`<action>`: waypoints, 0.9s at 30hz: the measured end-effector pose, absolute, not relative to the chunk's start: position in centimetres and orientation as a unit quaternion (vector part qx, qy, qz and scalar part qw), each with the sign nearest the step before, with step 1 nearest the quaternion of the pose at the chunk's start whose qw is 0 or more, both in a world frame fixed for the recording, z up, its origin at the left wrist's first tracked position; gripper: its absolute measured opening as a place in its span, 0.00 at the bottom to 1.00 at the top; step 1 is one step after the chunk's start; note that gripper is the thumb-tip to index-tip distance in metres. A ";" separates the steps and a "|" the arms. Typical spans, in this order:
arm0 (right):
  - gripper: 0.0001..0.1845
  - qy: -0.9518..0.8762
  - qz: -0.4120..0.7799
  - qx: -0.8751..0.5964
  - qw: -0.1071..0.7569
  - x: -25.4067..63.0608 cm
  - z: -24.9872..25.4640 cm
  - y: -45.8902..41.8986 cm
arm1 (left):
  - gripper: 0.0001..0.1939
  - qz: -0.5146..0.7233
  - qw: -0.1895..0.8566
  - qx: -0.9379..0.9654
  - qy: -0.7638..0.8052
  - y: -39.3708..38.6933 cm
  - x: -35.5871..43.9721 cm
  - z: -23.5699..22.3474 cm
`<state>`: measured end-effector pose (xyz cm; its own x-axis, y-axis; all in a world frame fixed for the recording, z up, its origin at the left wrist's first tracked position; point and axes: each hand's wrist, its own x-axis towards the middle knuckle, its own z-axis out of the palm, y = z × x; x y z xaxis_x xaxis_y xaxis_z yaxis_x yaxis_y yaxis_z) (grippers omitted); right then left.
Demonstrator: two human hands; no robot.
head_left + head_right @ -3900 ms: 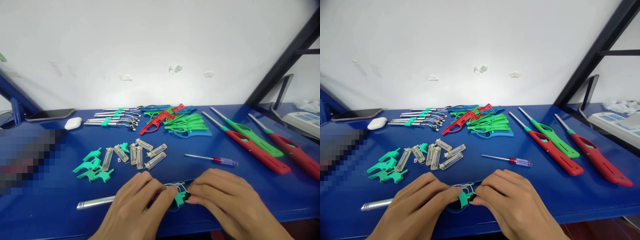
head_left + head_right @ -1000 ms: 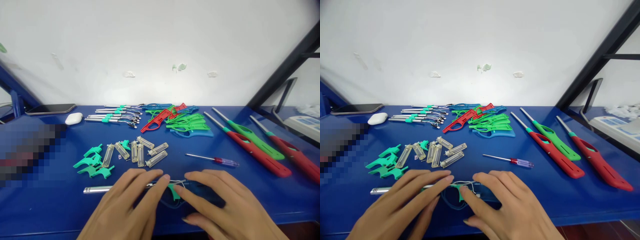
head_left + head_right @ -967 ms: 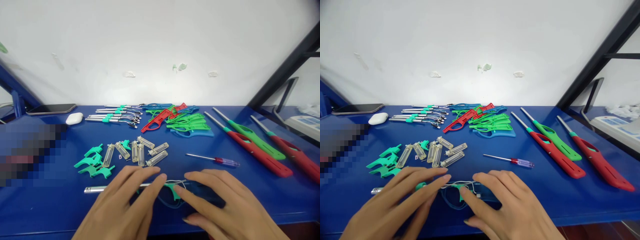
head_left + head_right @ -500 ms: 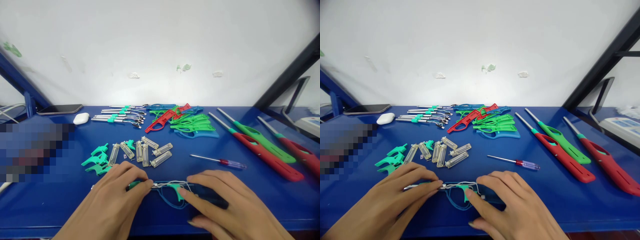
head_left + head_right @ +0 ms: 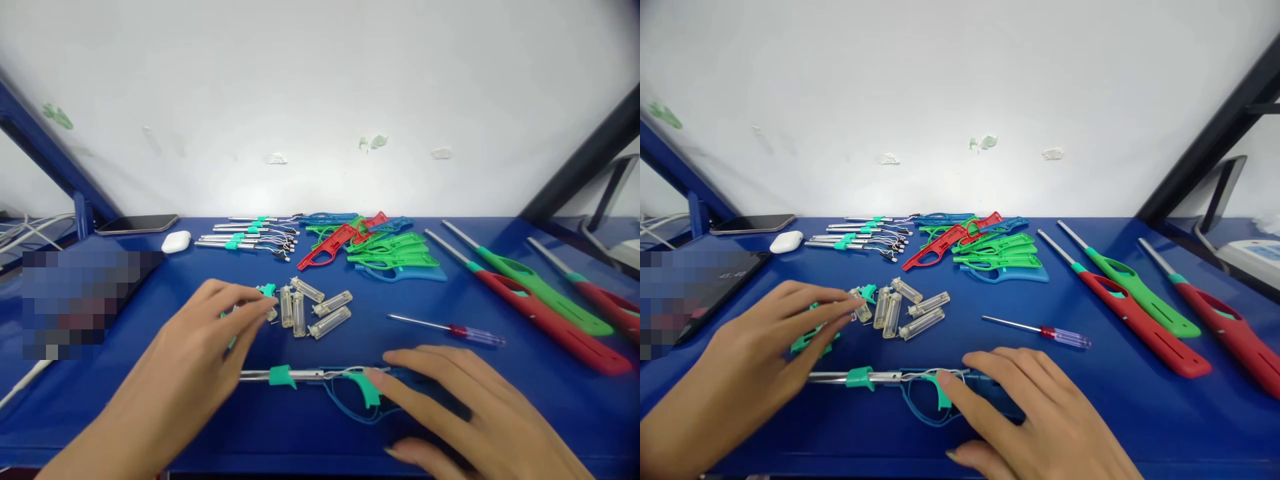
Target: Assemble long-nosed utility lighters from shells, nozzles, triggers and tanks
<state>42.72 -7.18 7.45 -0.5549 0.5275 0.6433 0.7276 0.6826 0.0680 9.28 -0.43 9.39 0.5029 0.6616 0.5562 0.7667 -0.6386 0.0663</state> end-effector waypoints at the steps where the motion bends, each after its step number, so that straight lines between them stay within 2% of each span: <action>1: 0.21 -0.865 -0.165 -0.363 0.304 42.7 7.4 -7.2 | 0.15 -0.264 0.099 -0.858 -0.430 0.3 8.7 9.3; 4: 0.20 -0.861 -0.172 -0.362 0.313 42.8 7.3 -7.0 | 0.21 -0.239 0.095 -0.856 -0.449 2.1 7.5 9.1; 8: 0.20 -0.860 -0.179 -0.359 0.315 42.9 7.2 -6.9 | 0.23 -0.214 0.081 -0.862 -0.452 3.0 7.1 9.5; 15: 0.20 -0.857 -0.183 -0.364 0.315 42.8 6.9 -6.8 | 0.13 -0.142 0.028 -0.889 -0.435 1.9 8.2 11.4; 27: 0.21 -0.858 -0.177 -0.364 0.315 43.1 6.8 -7.1 | 0.12 -0.120 0.000 -0.898 -0.423 0.5 9.5 11.9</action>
<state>43.11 -7.14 6.82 -0.5366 0.5137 0.6695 0.7369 0.6718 0.0752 9.49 0.51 11.94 0.6124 0.7605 0.2159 0.7604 -0.6413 0.1023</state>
